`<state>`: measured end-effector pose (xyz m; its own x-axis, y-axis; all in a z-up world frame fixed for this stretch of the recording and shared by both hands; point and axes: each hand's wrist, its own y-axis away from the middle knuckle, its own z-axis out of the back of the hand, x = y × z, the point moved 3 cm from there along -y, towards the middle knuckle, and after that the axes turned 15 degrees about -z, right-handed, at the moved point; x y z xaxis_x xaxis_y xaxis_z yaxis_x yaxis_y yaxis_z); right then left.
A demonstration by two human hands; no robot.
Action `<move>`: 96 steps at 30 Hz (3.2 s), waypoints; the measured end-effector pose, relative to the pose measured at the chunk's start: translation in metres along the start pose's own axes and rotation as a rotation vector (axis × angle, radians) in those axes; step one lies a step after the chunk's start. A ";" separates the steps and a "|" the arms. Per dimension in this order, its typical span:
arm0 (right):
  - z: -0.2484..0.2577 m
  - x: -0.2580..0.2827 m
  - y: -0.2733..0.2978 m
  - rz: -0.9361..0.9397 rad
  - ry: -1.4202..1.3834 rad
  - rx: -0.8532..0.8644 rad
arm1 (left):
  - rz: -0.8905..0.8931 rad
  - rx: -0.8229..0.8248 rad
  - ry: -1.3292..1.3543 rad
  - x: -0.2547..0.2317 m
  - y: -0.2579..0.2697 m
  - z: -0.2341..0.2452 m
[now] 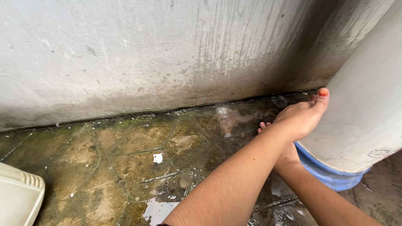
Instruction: The person cleans the exterior pedestal of a sink by scrubbing the surface with a green scouring pad and then wiping it with their hands.
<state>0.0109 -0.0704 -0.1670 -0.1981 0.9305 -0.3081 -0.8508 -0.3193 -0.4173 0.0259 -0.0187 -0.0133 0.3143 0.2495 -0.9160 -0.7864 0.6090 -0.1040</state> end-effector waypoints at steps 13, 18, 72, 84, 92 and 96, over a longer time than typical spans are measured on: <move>-0.016 -0.005 0.022 0.013 -0.287 -0.053 | 0.022 0.056 -0.064 -0.012 0.008 0.004; 0.001 -0.026 0.071 0.154 0.195 0.597 | -0.001 0.029 -0.088 -0.013 0.001 0.001; 0.039 -0.045 0.044 0.126 -0.010 0.657 | -0.051 -0.010 -0.180 -0.002 -0.011 -0.010; 0.074 -0.044 0.057 0.370 0.113 0.271 | -0.079 -0.023 -0.168 0.000 -0.012 -0.012; 0.090 -0.064 0.104 0.419 0.035 0.175 | -0.103 -0.080 -0.147 0.005 -0.008 -0.019; 0.072 -0.062 0.081 0.440 0.011 0.203 | -0.085 -0.041 -0.181 -0.004 -0.005 -0.013</move>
<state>-0.0808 -0.1410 -0.1203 -0.5567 0.7124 -0.4272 -0.7650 -0.6402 -0.0706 0.0218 -0.0326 -0.0144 0.4676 0.3319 -0.8193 -0.7731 0.6030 -0.1969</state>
